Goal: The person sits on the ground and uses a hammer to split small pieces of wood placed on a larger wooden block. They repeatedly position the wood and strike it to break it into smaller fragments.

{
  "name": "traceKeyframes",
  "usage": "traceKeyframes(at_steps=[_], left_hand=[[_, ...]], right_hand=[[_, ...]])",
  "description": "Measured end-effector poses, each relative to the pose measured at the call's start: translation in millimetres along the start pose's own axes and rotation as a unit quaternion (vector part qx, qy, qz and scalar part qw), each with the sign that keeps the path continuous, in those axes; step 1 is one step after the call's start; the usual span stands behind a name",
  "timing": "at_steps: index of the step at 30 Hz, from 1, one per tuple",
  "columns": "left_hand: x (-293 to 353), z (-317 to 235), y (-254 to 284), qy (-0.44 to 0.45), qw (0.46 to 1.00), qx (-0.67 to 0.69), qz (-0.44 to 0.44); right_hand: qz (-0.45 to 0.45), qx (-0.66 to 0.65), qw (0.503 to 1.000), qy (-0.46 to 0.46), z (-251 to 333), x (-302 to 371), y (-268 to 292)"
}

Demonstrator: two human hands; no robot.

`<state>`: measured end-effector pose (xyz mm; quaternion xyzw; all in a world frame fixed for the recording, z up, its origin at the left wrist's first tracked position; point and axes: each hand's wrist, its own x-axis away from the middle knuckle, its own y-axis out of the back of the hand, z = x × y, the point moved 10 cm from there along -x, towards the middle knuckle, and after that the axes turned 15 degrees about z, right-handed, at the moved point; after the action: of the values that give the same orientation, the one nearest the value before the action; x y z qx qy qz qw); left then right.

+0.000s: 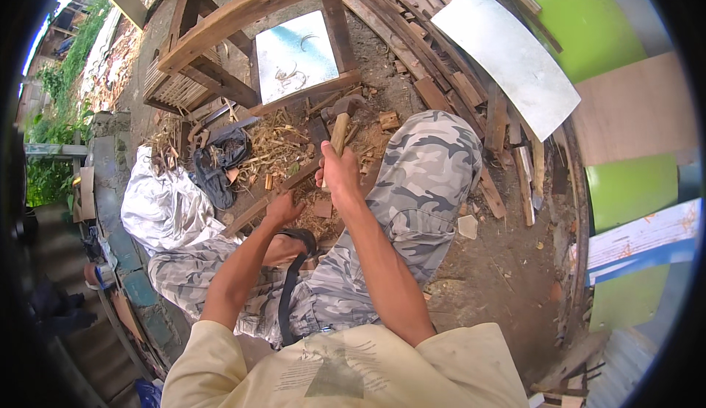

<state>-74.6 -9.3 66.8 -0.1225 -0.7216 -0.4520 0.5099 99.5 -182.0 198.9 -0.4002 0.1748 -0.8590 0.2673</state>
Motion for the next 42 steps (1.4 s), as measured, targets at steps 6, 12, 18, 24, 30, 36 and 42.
traceKeyframes(at_steps=[6,12,18,24,30,36,42], left_hand=[[-4.8,-11.0,40.1,-0.007,0.999,-0.031,-0.026],[-48.1,-41.8,41.5,-0.069,0.995,-0.058,-0.044],[-103.7,-77.8,31.0,-0.070,0.978,-0.194,-0.044],[-140.4,-73.7,3.4,-0.031,0.987,-0.147,0.054],[-151.5,-65.8,-7.4,-0.047,0.989,-0.099,0.101],[-159.1,-61.3,-16.8,-0.076,0.981,-0.079,0.159],[-159.4,-68.3,-13.9,-0.095,0.977,-0.086,0.172]], right_hand=[[-0.057,0.194,0.979,0.003,7.7,21.7,34.4],[-0.165,0.493,0.854,0.019,13.1,50.2,110.5],[-0.181,0.532,0.827,-0.018,-4.1,89.4,139.3],[-0.150,0.518,0.841,-0.051,-55.2,66.7,162.2],[-0.156,0.483,0.862,-0.015,-83.4,-4.8,149.7],[-0.225,0.256,0.940,0.016,-119.2,-48.6,137.1],[-0.281,0.283,0.916,-0.049,-172.6,-68.3,136.4]])
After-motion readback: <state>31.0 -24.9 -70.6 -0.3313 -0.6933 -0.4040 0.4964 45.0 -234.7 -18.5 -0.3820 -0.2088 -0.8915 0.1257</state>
